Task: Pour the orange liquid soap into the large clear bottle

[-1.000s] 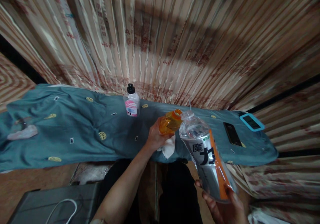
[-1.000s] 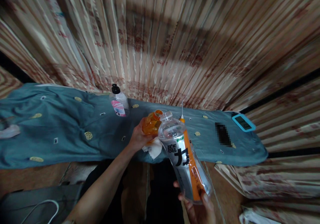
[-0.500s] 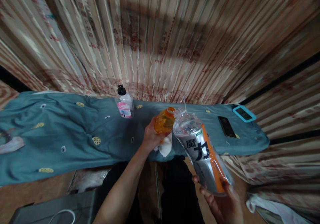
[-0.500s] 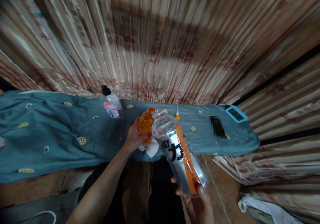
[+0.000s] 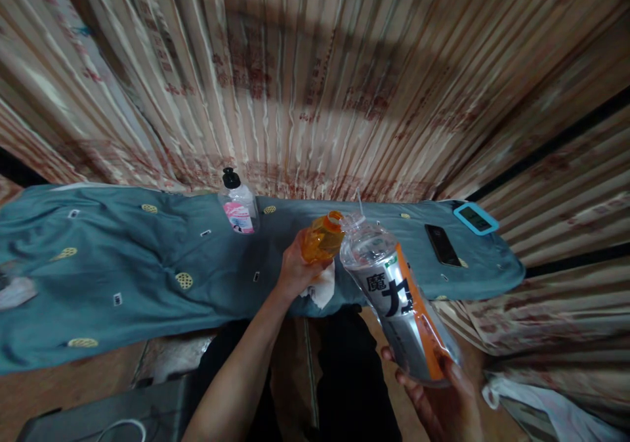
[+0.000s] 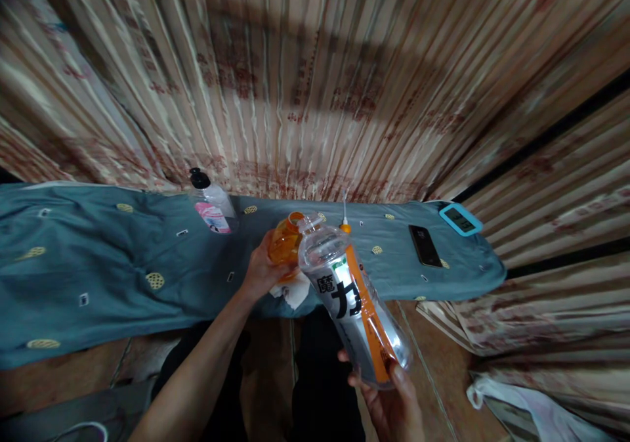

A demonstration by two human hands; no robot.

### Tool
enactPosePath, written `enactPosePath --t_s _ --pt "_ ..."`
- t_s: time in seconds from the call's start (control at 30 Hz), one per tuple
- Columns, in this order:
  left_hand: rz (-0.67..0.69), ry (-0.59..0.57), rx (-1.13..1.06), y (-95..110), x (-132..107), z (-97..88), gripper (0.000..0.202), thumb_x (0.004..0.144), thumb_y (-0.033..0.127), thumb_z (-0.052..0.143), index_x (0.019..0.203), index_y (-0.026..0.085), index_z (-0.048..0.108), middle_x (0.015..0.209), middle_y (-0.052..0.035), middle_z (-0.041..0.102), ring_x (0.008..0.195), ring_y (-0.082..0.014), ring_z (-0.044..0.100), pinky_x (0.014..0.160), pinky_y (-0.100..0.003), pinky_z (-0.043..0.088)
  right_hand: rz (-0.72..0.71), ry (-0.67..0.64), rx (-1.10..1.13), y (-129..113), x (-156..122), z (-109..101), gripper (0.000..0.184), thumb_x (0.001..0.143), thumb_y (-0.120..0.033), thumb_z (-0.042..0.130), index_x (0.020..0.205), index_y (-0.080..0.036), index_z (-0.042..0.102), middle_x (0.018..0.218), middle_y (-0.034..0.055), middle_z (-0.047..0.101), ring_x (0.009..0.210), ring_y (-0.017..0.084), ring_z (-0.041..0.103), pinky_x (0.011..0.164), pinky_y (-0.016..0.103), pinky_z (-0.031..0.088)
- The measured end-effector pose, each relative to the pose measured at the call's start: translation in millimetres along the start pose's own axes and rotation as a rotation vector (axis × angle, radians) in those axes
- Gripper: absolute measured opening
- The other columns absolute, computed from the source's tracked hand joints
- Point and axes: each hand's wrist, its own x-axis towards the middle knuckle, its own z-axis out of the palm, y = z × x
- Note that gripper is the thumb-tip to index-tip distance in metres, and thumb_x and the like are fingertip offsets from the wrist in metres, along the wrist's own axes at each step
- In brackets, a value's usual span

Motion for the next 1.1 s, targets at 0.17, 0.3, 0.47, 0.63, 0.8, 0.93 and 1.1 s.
enactPosePath --t_s 0.17,0.3,0.47,0.63,0.8,0.93,1.1 --pt "0.008 0.018 -0.017 -5.4 0.7 2.0 0.065 0.063 0.032 0.088 0.121 0.019 0.061 0.115 -0.0085 0.079 0.104 -0.0284 0.078 0.094 -0.040 0.063 -0.013 0.003 -0.018 -1.4 -5.2 4.9 0.042 0.079 -0.050 0.087 0.118 -0.036 0.080 0.112 0.0111 0.079 0.093 0.034 0.079 0.067 0.033 0.066" --pt "0.019 0.023 0.000 -6.5 1.4 1.1 0.066 0.062 0.031 0.090 0.121 0.018 0.062 0.114 -0.0079 0.079 0.103 -0.0283 0.078 0.094 -0.039 0.063 -0.034 0.215 0.045 -4.5 -16.2 33.5 0.055 0.063 -0.059 0.095 0.111 -0.035 0.082 0.106 0.0069 0.080 0.083 0.029 0.079 0.060 0.026 0.064" --pt "0.015 0.015 -0.005 -6.1 1.7 0.2 0.068 0.061 0.030 0.090 0.122 0.018 0.062 0.115 -0.0077 0.079 0.104 -0.0284 0.078 0.095 -0.040 0.063 -0.024 0.218 0.043 -5.4 -21.1 37.5 0.057 0.060 -0.061 0.096 0.109 -0.034 0.082 0.104 0.0089 0.080 0.082 0.030 0.080 0.060 0.027 0.064" --pt "0.027 0.016 -0.022 -7.7 1.9 0.3 0.068 0.061 0.032 0.090 0.121 0.019 0.061 0.115 -0.0077 0.080 0.104 -0.0283 0.078 0.095 -0.040 0.063 -0.024 -0.042 0.004 -1.9 -14.0 9.5 0.041 0.082 -0.051 0.083 0.121 -0.037 0.079 0.115 0.0125 0.078 0.101 0.038 0.076 0.075 0.038 0.067" --pt "0.053 0.018 0.003 -9.4 2.3 0.1 0.067 0.062 0.032 0.090 0.120 0.019 0.061 0.114 -0.0073 0.080 0.104 -0.0282 0.078 0.097 -0.041 0.063 -0.028 -0.245 0.018 -0.1 -8.3 -17.7 0.039 0.096 -0.045 0.068 0.135 -0.040 0.071 0.128 0.0120 0.073 0.117 0.037 0.071 0.087 0.040 0.065" --pt "0.039 0.017 -0.008 -11.4 2.2 1.0 0.067 0.062 0.032 0.091 0.121 0.019 0.061 0.114 -0.0075 0.079 0.104 -0.0278 0.078 0.095 -0.040 0.063 -0.045 -0.201 -0.052 -1.2 -10.1 -19.7 0.038 0.094 -0.046 0.071 0.132 -0.041 0.072 0.126 0.0106 0.074 0.112 0.035 0.074 0.083 0.038 0.066" --pt "0.010 0.010 -0.017 -9.1 1.1 1.2 0.067 0.062 0.032 0.090 0.121 0.020 0.061 0.116 -0.0074 0.079 0.105 -0.0277 0.077 0.095 -0.039 0.062 -0.059 -0.076 -0.114 -2.3 -13.0 -19.4 0.039 0.085 -0.048 0.077 0.124 -0.041 0.077 0.122 0.0104 0.076 0.103 0.038 0.076 0.074 0.038 0.067"
